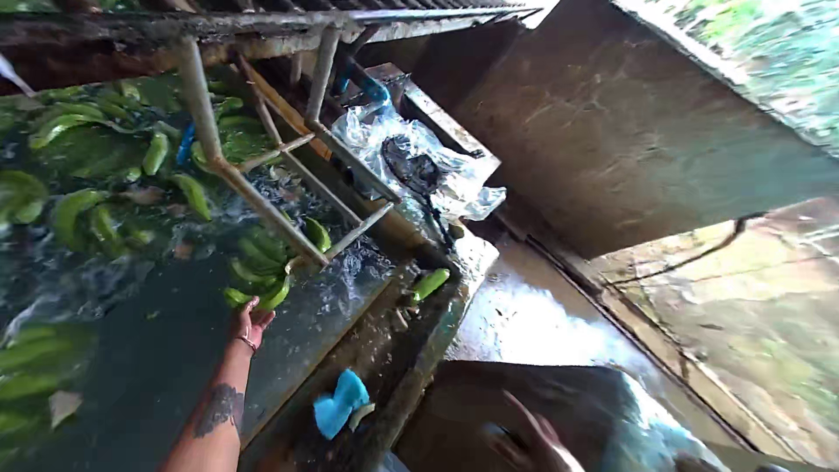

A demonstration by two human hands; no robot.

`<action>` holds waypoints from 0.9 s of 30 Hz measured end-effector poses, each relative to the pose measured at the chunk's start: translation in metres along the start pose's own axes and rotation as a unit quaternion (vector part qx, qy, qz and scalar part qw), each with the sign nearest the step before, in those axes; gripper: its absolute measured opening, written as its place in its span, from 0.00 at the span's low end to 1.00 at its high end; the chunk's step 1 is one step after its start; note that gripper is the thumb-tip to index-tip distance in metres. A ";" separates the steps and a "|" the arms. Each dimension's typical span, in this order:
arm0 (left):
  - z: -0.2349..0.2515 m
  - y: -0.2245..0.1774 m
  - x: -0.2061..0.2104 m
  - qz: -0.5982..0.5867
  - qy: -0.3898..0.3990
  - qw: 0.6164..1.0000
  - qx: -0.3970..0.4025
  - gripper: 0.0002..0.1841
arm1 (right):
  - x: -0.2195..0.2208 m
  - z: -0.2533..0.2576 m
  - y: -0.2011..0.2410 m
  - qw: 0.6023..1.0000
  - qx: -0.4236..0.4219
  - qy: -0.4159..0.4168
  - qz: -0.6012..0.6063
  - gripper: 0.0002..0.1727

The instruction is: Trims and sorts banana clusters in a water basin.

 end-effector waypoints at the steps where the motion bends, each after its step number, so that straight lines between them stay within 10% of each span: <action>1: -0.008 -0.002 -0.019 0.012 -0.015 1.000 -0.009 0.20 | 0.014 0.054 0.060 0.996 -0.087 0.006 0.007 0.50; 6: -0.056 -0.004 -0.131 0.040 -0.102 0.993 -0.051 0.16 | 0.091 0.192 0.350 0.895 -0.434 0.096 -0.024 0.34; 10: -0.089 -0.005 -0.212 -0.019 -0.116 0.993 0.016 0.28 | 0.219 0.193 0.478 0.812 -0.509 0.273 -0.088 0.41; 20: -0.139 0.095 -0.337 -0.173 -0.296 0.939 -0.022 0.24 | 0.320 0.252 0.562 0.789 -0.427 0.441 -0.005 0.25; 27: -0.128 0.094 -0.301 -0.040 -0.233 0.971 -0.023 0.25 | 0.138 0.200 0.522 0.750 -0.438 0.413 0.275 0.13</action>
Point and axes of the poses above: each hand's wrist, its own z-axis towards the middle knuckle, its own x-axis out of the palm, y = z × x, the point moved 10 cm from there along z, towards the middle knuckle, and after that the axes turned 15 degrees about -x, right-handed, at the moved point
